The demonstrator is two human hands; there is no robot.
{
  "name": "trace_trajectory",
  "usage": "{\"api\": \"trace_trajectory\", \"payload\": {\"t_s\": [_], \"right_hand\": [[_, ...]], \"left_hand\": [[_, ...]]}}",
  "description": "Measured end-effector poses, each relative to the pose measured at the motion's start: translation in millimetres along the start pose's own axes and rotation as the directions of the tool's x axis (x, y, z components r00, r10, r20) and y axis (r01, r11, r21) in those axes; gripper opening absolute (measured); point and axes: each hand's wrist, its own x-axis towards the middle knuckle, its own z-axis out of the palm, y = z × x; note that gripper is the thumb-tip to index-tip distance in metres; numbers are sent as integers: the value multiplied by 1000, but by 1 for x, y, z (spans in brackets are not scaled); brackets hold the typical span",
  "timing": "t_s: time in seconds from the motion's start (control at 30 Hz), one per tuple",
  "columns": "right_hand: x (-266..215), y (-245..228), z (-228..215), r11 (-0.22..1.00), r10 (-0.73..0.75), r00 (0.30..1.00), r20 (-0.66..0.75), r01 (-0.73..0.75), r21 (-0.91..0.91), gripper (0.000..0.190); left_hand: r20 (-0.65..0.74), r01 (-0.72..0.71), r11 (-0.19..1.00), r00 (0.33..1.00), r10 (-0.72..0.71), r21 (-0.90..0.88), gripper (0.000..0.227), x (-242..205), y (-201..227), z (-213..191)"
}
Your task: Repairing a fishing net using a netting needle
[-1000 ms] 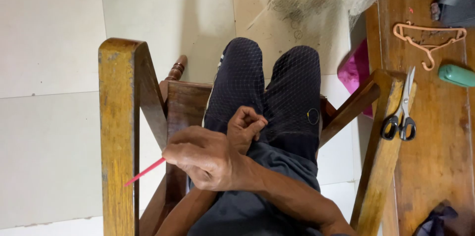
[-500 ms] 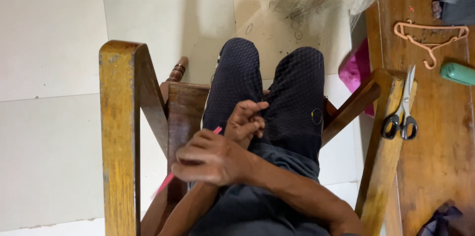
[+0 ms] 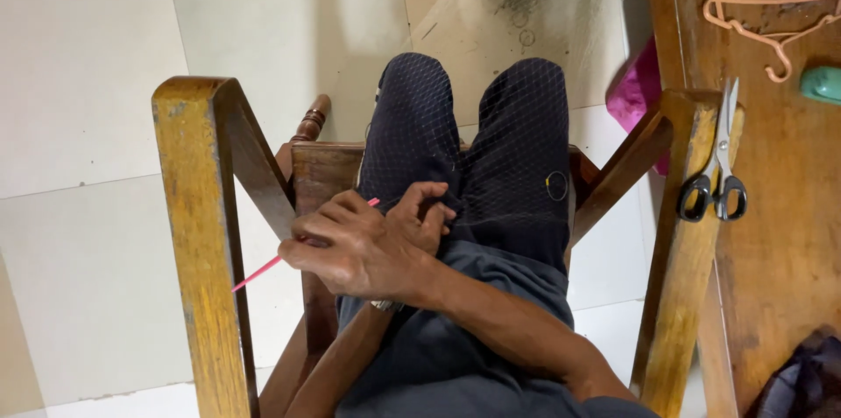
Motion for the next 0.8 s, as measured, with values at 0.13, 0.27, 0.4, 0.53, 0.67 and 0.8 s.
{"api": "trace_trajectory", "payload": {"t_s": [0.13, 0.27, 0.4, 0.53, 0.67, 0.8], "right_hand": [[-1, -3, 1, 996, 66, 998, 15, -67, 64, 20], [0, -3, -1, 992, 83, 996, 39, -86, 90, 18], [-8, -3, 9, 992, 88, 995, 36, -91, 86, 19], [-15, -2, 16, 989, 100, 994, 51, -105, 108, 15], [-15, -6, 17, 991, 100, 991, 88, -107, 84, 15], [-10, -13, 9, 989, 103, 990, 100, -113, 98, 19]], "left_hand": [[-2, 5, 995, 1000, -6, -99, 22, 4, -5, 6], [113, 56, 986, 993, -39, -157, 19, 6, 12, 5], [99, 97, 971, 992, -77, -216, 15, 6, 16, 10], [66, 128, 948, 991, -114, -292, 15, 10, 9, 17], [34, 142, 919, 990, -139, -368, 20, 12, 19, 18], [-21, 133, 858, 986, -166, -496, 24, 15, 11, 17]]}}
